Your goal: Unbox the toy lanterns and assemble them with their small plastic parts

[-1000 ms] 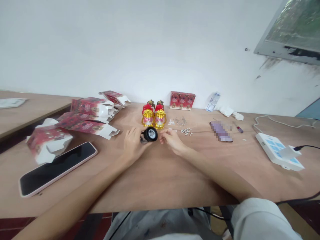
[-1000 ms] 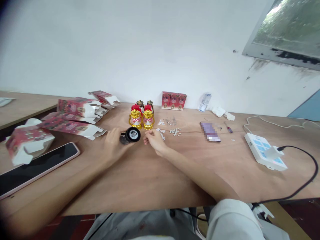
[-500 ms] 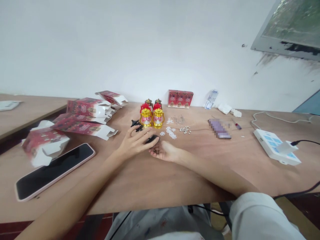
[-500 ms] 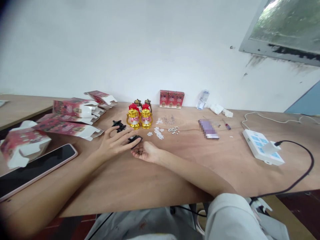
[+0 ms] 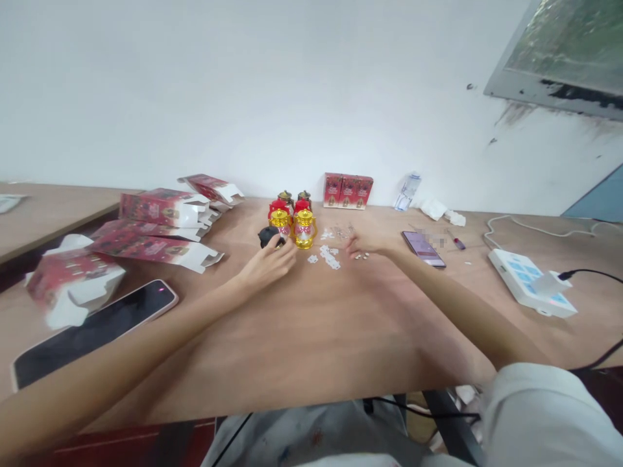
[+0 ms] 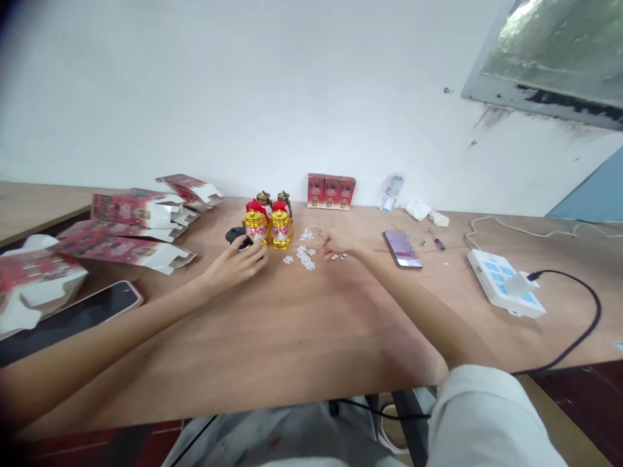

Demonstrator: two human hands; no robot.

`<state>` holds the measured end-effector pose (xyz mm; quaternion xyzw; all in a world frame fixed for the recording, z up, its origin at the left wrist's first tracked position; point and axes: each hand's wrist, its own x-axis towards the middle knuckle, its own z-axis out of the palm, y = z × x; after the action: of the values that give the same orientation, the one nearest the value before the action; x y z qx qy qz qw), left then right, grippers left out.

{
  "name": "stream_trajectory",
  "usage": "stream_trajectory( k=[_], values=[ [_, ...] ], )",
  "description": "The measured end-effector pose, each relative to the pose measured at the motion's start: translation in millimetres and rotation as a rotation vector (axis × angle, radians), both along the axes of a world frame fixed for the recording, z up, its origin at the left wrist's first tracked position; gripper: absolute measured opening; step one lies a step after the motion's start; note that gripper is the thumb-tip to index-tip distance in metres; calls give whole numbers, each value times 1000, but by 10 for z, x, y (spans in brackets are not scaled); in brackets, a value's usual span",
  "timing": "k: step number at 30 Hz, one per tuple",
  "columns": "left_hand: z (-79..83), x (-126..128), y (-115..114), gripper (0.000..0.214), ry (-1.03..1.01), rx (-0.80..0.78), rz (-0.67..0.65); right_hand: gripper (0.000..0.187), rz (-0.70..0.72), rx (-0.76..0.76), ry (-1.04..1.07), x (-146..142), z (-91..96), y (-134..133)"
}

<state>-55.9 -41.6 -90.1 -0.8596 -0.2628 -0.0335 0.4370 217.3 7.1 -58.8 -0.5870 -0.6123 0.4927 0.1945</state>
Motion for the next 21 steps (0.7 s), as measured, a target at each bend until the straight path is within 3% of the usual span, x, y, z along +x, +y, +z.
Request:
stream_trajectory(
  k=[4,8,14,21],
  values=[
    [-60,57,99,42,8,-124,-9,24,-79,35,-249,276,-30,264],
    [-119,72,142,45,-80,-205,-64,19,-124,46,-412,351,-80,326],
    [-140,70,168,44,46,-145,23,16,-88,54,-497,320,-91,314],
    [-288,227,-295,42,-9,-106,-6,13,-101,204,-560,273,-49,465]
  ],
)
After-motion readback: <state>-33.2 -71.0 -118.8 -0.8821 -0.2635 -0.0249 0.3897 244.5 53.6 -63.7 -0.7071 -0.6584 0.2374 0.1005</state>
